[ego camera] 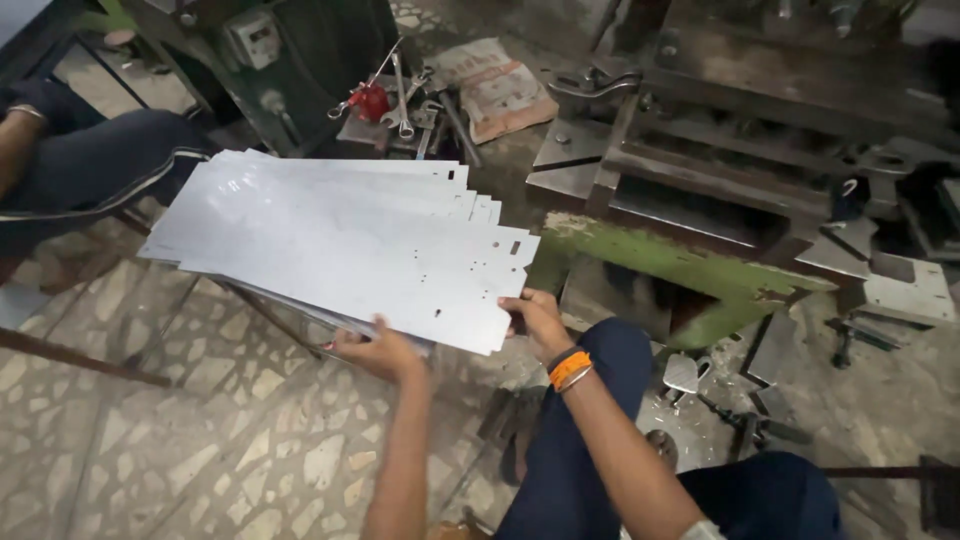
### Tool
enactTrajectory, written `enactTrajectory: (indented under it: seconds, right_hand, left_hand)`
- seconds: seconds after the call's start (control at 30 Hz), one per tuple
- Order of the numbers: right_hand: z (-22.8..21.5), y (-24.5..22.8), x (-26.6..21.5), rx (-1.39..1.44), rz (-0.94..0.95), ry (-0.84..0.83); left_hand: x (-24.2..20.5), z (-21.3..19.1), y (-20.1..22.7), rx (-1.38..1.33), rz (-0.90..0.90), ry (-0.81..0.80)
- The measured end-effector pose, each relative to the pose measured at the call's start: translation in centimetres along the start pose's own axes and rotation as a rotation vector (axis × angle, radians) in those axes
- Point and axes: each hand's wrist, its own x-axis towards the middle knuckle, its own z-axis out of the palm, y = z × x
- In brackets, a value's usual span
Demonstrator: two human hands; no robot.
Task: Using an industrial press to stamp patterns and holes into metal sheets and then stacking the finished parts.
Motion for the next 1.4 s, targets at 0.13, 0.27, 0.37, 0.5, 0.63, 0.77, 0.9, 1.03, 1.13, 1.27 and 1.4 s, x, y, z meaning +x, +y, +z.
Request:
enactTrajectory:
  seconds: [0.13, 0.27, 0.37, 0.5, 0.63, 0.77, 0.9, 1.03, 1.13, 1.27, 1.4]
  right_hand:
    - [3.1, -5.1, -9.0, -0.011, -0.048, -0.023]
    - [4.1, -9.9, -19.0, 0.071, 0.016, -0.108]
    - [0.6, -10.4, -19.6, 0.195, 0.098, -0.040]
    - [-5.9, -6.1, -11.3, 0.192, 0.095, -0.206]
    - [-1.9, -13.1, -21.5, -0.085, 0.019, -0.298]
    - [-4.2, -12.8, -23.9, -0.172, -0.142, -0.181]
    - [-9.3, -12.2, -27.6, -0.067, -0.249, -0.069]
    - [-17.0, -9.6, -27.4, -0.004, -0.365, -0.031]
    - [-20.4, -9.7, -28.3, 0.064, -0.404, 0.028]
    - [-24.0, -10.4, -26.9, 0.050, -0.313, 0.304]
    - [-26.9, -9.0, -24.5, 0.101, -0.329, 0.373]
  left_hand:
    - [11.2, -1.0, -5.9, -0.749, -0.430, -0.148]
    - [14.3, -4.2, -5.5, -0.761, -0.366, -0.570]
    - [12.9, -6.7, -3.7, -0.582, -0.248, -0.625]
    - [5.9, -12.0, 3.1, -0.454, -0.154, -0.807]
    - [1.1, -13.5, 6.7, -0.487, -0.184, -1.013]
    - [-2.8, -12.4, 7.3, -0.410, -0.152, -1.206]
    - [-4.9, -8.3, 1.3, -0.360, -0.277, -1.282]
    - [-13.0, -8.3, 5.4, -0.380, -0.275, -1.530]
    - [-16.5, -5.8, 4.0, -0.367, -0.326, -1.598]
    - [-18.9, -0.1, -0.5, -0.476, -0.385, -1.562]
    - [-19.3, 2.8, -3.6, -0.483, -0.425, -1.539]
